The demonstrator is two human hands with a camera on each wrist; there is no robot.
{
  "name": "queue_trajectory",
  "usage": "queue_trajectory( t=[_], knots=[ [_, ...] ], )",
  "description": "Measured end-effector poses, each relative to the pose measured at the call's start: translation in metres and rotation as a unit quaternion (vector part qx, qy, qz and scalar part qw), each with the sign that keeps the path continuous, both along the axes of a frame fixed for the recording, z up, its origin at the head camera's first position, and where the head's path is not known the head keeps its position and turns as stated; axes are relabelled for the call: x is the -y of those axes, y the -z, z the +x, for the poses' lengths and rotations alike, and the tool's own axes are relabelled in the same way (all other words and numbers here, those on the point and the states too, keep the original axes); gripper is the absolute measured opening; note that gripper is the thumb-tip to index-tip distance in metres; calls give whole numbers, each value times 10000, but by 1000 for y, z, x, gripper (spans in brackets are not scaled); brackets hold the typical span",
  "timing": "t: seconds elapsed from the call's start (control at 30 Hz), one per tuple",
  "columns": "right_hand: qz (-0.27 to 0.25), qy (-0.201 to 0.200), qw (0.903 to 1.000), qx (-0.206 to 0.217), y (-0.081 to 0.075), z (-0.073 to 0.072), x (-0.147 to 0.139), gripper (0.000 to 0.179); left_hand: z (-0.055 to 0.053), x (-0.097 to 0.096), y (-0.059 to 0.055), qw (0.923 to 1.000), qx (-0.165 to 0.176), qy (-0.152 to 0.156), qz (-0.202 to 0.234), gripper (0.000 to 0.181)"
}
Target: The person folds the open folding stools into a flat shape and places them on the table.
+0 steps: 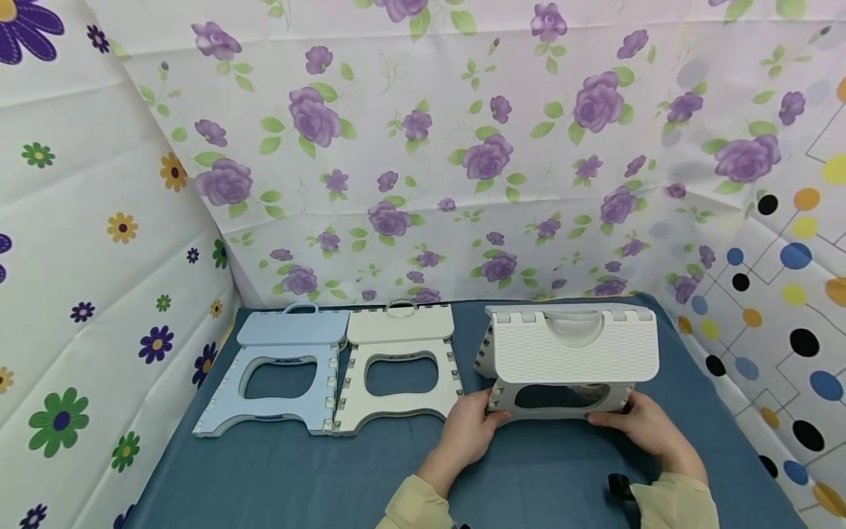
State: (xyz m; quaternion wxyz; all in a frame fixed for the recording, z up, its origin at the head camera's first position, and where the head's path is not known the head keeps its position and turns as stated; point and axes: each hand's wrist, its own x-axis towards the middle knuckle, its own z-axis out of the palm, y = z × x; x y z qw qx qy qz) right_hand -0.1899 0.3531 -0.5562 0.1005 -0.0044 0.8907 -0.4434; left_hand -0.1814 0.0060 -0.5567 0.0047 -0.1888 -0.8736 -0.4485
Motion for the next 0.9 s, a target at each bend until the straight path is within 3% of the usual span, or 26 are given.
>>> queue_trajectory(
  t=[0.9],
  knots=[
    [26, -34, 10000, -37, -2, 1, 3, 77, 0, 0, 0, 9999, 131, 98, 6, 29]
  ],
)
